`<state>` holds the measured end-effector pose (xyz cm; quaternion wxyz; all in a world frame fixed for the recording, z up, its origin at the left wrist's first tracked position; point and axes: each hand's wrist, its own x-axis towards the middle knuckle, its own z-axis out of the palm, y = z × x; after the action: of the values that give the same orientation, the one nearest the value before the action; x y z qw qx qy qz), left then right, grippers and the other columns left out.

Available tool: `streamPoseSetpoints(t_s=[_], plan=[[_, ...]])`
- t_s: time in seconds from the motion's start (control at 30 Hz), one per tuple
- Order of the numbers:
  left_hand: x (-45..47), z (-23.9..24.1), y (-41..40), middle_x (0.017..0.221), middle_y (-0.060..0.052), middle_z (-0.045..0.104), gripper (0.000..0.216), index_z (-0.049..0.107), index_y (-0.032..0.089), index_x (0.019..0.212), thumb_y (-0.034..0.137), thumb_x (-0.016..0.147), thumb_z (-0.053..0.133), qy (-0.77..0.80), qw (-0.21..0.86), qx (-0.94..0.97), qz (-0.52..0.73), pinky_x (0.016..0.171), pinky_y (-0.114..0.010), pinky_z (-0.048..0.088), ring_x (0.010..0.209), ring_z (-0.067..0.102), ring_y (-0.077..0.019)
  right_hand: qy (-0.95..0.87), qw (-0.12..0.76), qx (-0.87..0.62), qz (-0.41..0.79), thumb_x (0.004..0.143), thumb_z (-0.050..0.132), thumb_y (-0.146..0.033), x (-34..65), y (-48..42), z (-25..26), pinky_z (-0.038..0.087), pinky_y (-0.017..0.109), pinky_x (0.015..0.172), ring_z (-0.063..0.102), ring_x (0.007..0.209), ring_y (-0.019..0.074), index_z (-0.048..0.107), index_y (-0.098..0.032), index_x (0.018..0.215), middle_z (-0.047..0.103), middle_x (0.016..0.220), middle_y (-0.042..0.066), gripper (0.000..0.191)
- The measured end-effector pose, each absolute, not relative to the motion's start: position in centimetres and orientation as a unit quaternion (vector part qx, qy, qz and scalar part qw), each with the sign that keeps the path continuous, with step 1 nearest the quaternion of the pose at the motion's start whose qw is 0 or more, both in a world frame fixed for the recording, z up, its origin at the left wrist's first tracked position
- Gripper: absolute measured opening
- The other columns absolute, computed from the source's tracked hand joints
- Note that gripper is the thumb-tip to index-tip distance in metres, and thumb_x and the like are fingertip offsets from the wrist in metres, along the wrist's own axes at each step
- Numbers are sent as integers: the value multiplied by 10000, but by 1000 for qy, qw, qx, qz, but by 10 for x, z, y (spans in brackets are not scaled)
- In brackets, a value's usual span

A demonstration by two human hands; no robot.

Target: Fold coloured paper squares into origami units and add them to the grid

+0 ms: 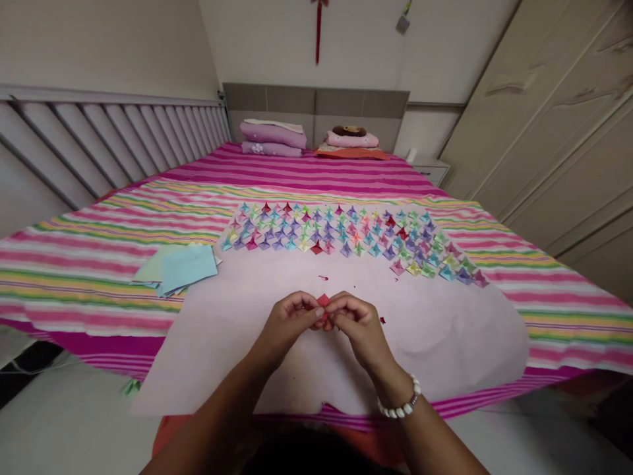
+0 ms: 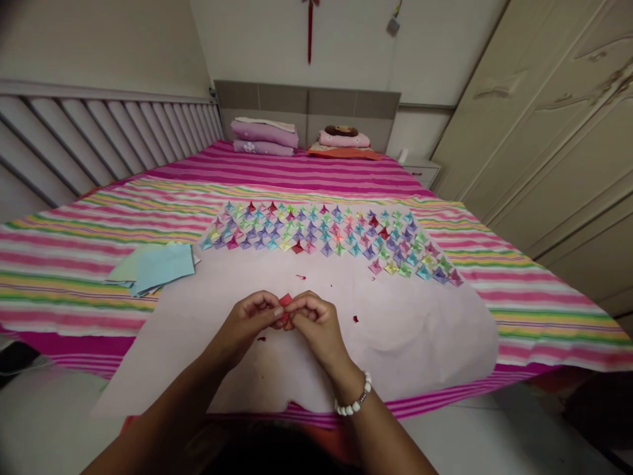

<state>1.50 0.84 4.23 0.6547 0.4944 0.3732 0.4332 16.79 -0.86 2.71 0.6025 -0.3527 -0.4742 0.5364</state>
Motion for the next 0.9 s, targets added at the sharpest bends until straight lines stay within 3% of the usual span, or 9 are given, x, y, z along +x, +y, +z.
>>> streamPoseSetpoints(t_s=[0.17, 0.27, 0.43, 0.63, 0.73, 0.9], plan=[[15, 48, 8, 612, 20, 644, 223, 580, 165, 709, 283, 685, 768, 380, 641, 508, 432, 615, -261, 473, 612, 619, -131, -491, 588, -355, 537, 764, 650, -191, 170, -10, 27, 490, 297, 641, 617, 638, 149, 724, -212, 849, 664, 735, 12, 115], [16, 48, 8, 616, 23, 640, 239, 555, 173, 702, 292, 687, 762, 385, 630, 519, 432, 578, -247, 468, 599, 617, -128, -444, 596, -383, 549, 745, 722, -272, 170, -9, 24, 475, 284, 608, 608, 599, 140, 680, -214, 973, 681, 712, 1, 238], [17, 46, 9, 652, 23, 648, 259, 528, 181, 739, 287, 688, 759, 376, 607, 546, 440, 595, -243, 478, 629, 628, -128, -421, 579, -402, 571, 665, 789, -290, 167, -4, 22, 458, 273, 576, 577, 567, 136, 698, -182, 747, 685, 633, 13, 163], [17, 42, 11, 773, -5, 704, 429, 567, 178, 980, 264, 637, 808, 385, 625, 500, 459, 728, -297, 509, 730, 670, -155, -398, 598, -412, 561, 627, 790, -270, 166, -2, 23, 438, 251, 554, 532, 540, 118, 699, -191, 655, 641, 567, -14, 124], [16, 43, 11, 790, -42, 727, 288, 655, 148, 856, 290, 652, 801, 399, 644, 488, 433, 775, -323, 503, 775, 672, -178, -415, 595, -419, 545, 635, 785, -282, 166, -3, 24, 440, 255, 552, 536, 546, 126, 699, -196, 668, 640, 574, -14, 126], [15, 46, 11, 663, -19, 700, 189, 695, 145, 660, 308, 655, 792, 427, 628, 490, 427, 743, -298, 481, 684, 629, -151, -442, 583, -426, 532, 656, 785, -302, 165, -4, 25, 432, 255, 546, 534, 535, 125, 692, -197, 681, 648, 577, -11, 143]])
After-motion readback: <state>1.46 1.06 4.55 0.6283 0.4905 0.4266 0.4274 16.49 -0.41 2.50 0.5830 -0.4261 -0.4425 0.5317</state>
